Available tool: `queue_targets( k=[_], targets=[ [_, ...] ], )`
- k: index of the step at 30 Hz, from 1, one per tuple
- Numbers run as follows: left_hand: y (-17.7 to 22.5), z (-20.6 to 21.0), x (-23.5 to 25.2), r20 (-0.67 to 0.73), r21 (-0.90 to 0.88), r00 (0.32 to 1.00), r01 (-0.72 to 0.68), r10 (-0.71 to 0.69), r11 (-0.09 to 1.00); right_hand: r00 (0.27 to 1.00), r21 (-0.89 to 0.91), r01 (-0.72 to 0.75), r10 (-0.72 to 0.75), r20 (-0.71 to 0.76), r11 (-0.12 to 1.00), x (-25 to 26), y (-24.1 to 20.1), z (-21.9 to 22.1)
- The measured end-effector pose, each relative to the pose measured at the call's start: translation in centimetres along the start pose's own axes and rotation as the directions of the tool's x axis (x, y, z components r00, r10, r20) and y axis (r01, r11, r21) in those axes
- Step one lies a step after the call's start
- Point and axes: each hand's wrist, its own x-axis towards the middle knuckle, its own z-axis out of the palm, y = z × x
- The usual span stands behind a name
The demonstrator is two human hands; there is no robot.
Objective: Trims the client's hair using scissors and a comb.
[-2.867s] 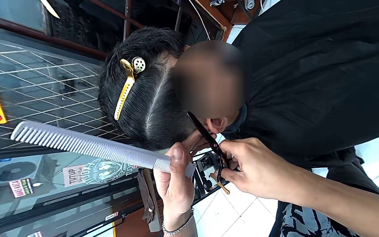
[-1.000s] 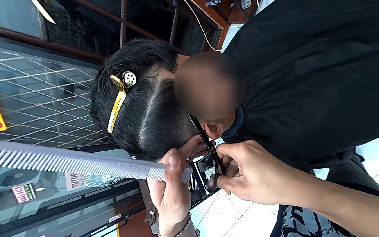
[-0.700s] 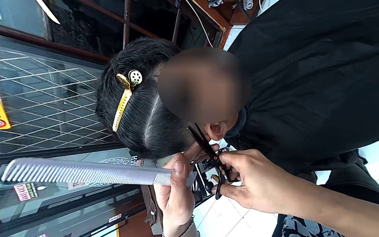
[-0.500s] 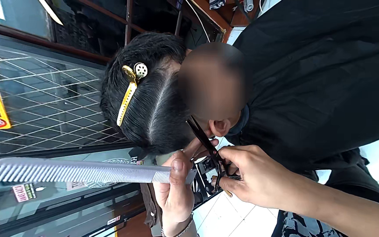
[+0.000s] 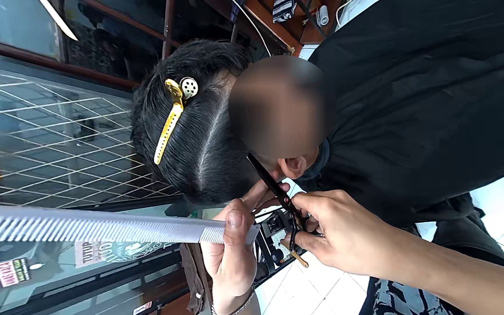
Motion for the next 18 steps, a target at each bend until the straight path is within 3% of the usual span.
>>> queue_targets(
  k=[18],
  targets=[
    [-0.55, -0.38, -0.2, 0.026, -0.008, 1.0, -0.003, 0.004, 1.0, 1.0, 0.025, -0.019, 0.019, -0.017, 1.0, -0.16, 0.21, 0.68]
  ],
)
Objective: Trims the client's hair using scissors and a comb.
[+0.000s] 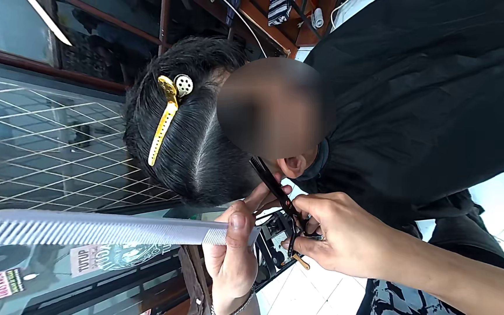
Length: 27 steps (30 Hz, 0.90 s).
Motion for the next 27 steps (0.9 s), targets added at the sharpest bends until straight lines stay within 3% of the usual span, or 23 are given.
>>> queue_targets(
  k=[27],
  targets=[
    [0.2, 0.4, 0.8, 0.005, 0.007, 1.0, -0.012, 0.012, 1.0, 1.0, 0.003, -0.004, 0.004, 0.016, 1.0, 0.1, -0.1, -1.3]
  ],
)
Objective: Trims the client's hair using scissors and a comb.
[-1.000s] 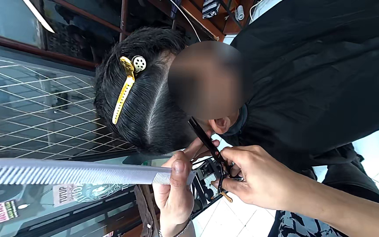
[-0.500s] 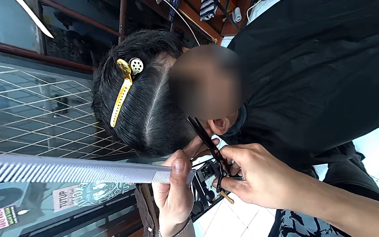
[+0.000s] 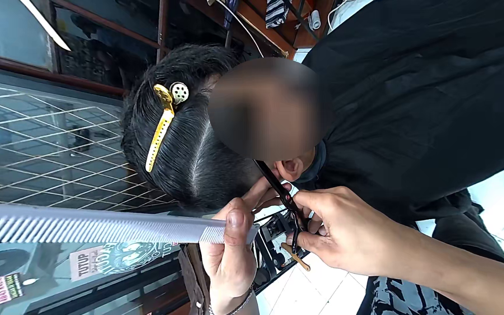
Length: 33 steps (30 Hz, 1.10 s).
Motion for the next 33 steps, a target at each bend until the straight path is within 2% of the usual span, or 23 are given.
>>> queue_targets(
  k=[19, 26, 33],
  targets=[
    [0.0, -0.3, -0.6, -0.007, -0.023, 1.0, -0.007, 0.007, 1.0, 1.0, -0.031, -0.002, 0.002, 0.017, 1.0, -0.1, -0.2, 0.3],
    [-0.4, -0.7, -1.5, 0.068, -0.04, 0.998, 0.018, -0.015, 0.999, 0.999, -0.038, 0.031, -0.032, -0.03, 0.999, -0.8, 0.6, 1.7],
    [-0.6, -1.4, -1.5, 0.042, -0.031, 0.999, -0.011, 0.013, 0.999, 0.999, -0.067, 0.006, -0.008, -0.042, 0.998, -0.1, 0.0, 2.2]
  ],
)
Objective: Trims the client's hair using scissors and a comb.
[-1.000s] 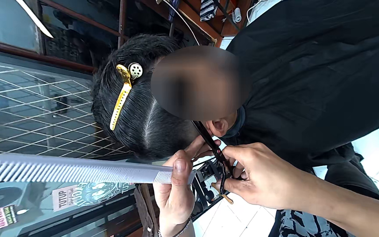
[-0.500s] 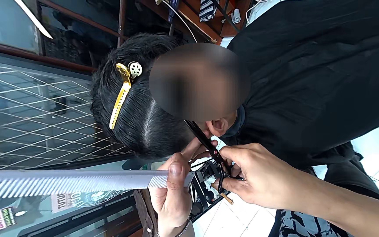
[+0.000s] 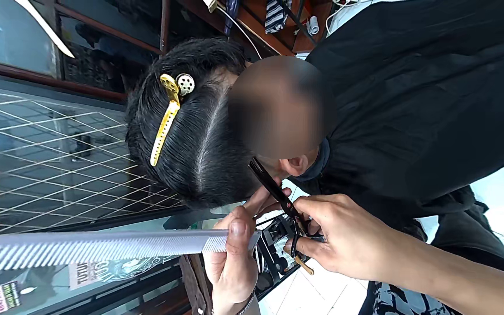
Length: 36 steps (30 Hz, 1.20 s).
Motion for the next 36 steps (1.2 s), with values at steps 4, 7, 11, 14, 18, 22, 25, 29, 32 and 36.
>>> queue_targets(
  k=[4, 7, 11, 14, 18, 22, 25, 29, 32, 36],
  targets=[
    [0.0, -0.3, -0.1, 0.017, 0.002, 1.0, -0.005, 0.005, 1.0, 1.0, -0.015, 0.002, -0.002, -0.03, 1.0, -0.2, 0.0, 0.5],
    [-0.5, -0.4, -0.4, 0.047, -0.035, 0.999, 0.006, -0.005, 0.999, 0.999, -0.02, 0.007, -0.008, -0.042, 1.0, -0.4, 0.4, 1.0],
    [-0.7, -0.8, -0.7, 0.044, -0.027, 0.999, -0.001, 0.002, 1.0, 0.999, -0.049, 0.018, -0.021, -0.049, 0.999, -0.2, 0.4, 1.5],
    [-0.6, -1.2, -0.5, 0.04, -0.021, 0.999, -0.014, 0.014, 1.0, 0.997, -0.059, 0.017, -0.021, -0.069, 0.998, 0.1, 0.2, 1.7],
    [-0.6, -1.4, -0.5, 0.06, 0.005, 0.998, -0.031, 0.031, 1.0, 0.994, -0.06, 0.029, -0.035, -0.099, 0.998, 0.0, 0.1, 2.1],
    [-1.0, -1.5, -0.6, 0.097, -0.015, 0.995, -0.002, 0.003, 1.0, 0.994, -0.041, 0.026, -0.031, -0.104, 0.999, 0.0, 0.6, 2.5],
    [-0.6, -1.7, -0.4, 0.093, 0.007, 0.995, -0.035, 0.034, 0.999, 0.991, -0.041, 0.054, -0.059, -0.121, 0.998, -0.1, 0.3, 2.6],
    [1.6, -3.6, -0.2, 0.127, -0.027, 0.991, 0.05, -0.046, 0.998, 0.944, -0.036, 0.246, -0.248, -0.218, 0.969, -1.9, 0.9, 3.0],
    [3.7, -4.7, -0.1, 0.079, -0.075, 0.996, 0.038, -0.032, 0.996, 0.892, 0.054, 0.359, -0.326, -0.314, 0.932, -3.7, 1.5, 1.3],
    [5.8, -2.3, -0.1, -0.12, 0.57, 0.983, -0.047, 0.14, 0.82, 0.871, 0.198, 0.329, -0.215, -0.443, 0.923, -5.8, 2.5, -3.0]
  ],
)
